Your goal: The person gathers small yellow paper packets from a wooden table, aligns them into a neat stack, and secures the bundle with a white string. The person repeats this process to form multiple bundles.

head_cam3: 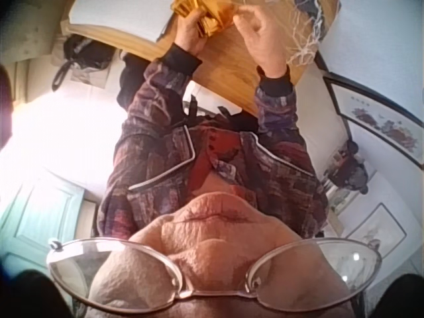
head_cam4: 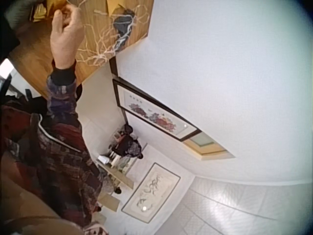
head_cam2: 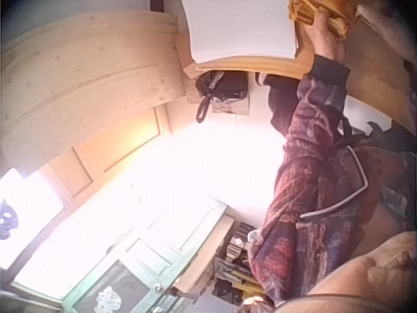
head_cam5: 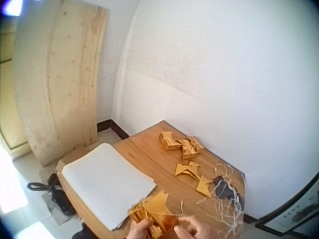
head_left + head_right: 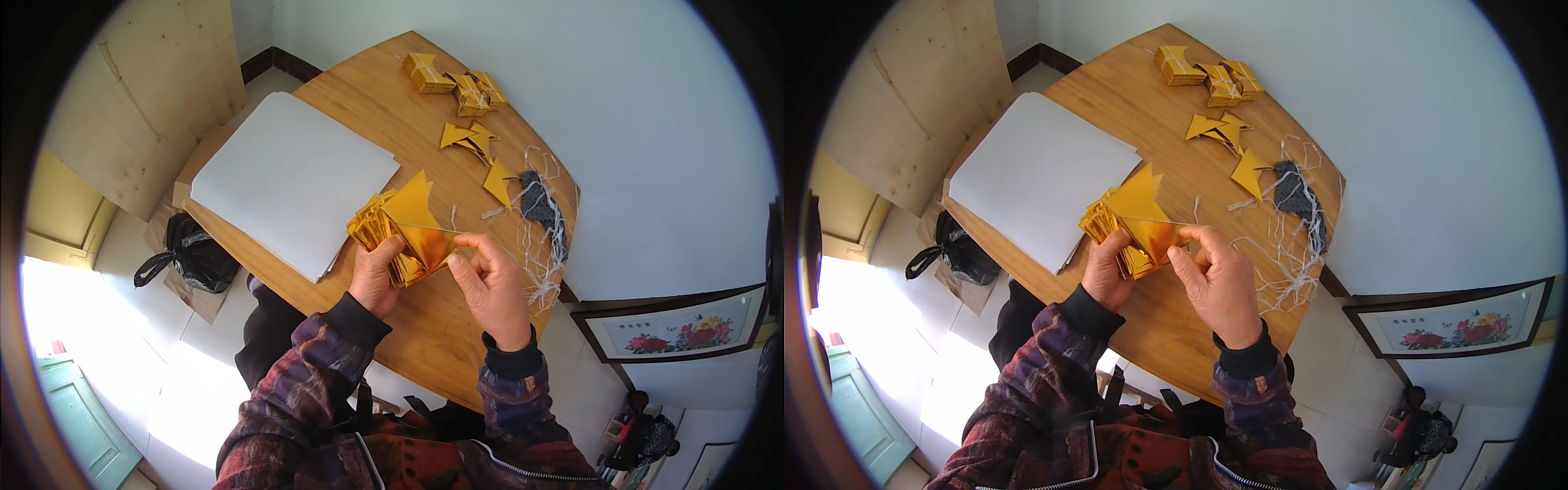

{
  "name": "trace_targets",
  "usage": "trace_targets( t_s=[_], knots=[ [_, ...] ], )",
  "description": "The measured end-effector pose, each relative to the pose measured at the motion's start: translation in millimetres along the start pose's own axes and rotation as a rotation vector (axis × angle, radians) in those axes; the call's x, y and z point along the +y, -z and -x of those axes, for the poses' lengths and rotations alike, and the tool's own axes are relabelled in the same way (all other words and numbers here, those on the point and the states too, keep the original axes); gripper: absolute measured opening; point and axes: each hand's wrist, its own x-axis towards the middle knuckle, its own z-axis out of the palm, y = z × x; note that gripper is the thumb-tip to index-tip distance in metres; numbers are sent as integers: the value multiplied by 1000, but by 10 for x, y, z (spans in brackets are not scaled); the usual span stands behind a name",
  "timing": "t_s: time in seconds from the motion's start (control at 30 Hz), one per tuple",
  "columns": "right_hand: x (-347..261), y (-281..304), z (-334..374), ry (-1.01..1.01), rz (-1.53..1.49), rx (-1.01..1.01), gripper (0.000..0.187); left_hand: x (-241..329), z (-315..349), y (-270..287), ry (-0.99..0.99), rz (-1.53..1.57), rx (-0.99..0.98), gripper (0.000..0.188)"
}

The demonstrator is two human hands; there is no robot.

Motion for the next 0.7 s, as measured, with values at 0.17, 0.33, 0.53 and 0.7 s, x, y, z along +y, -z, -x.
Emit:
trace_targets(
  t_s=[0.17,0.33,0.53,0.7],
  knots=[
    [-24,-167,-249,529,343,269,37,-3,-16,-27,17,25,29,32],
    [-35,-418,-142,287,336,121,40,-15,-1,2,-26,39,-13,31],
    [25,-523,-141,347,386,248,43,-38,-29,15,-9,105,-112,50],
    [53,-606,-121,444,507,313,43,-25,-16,43,-104,-106,-210,57]
  ],
)
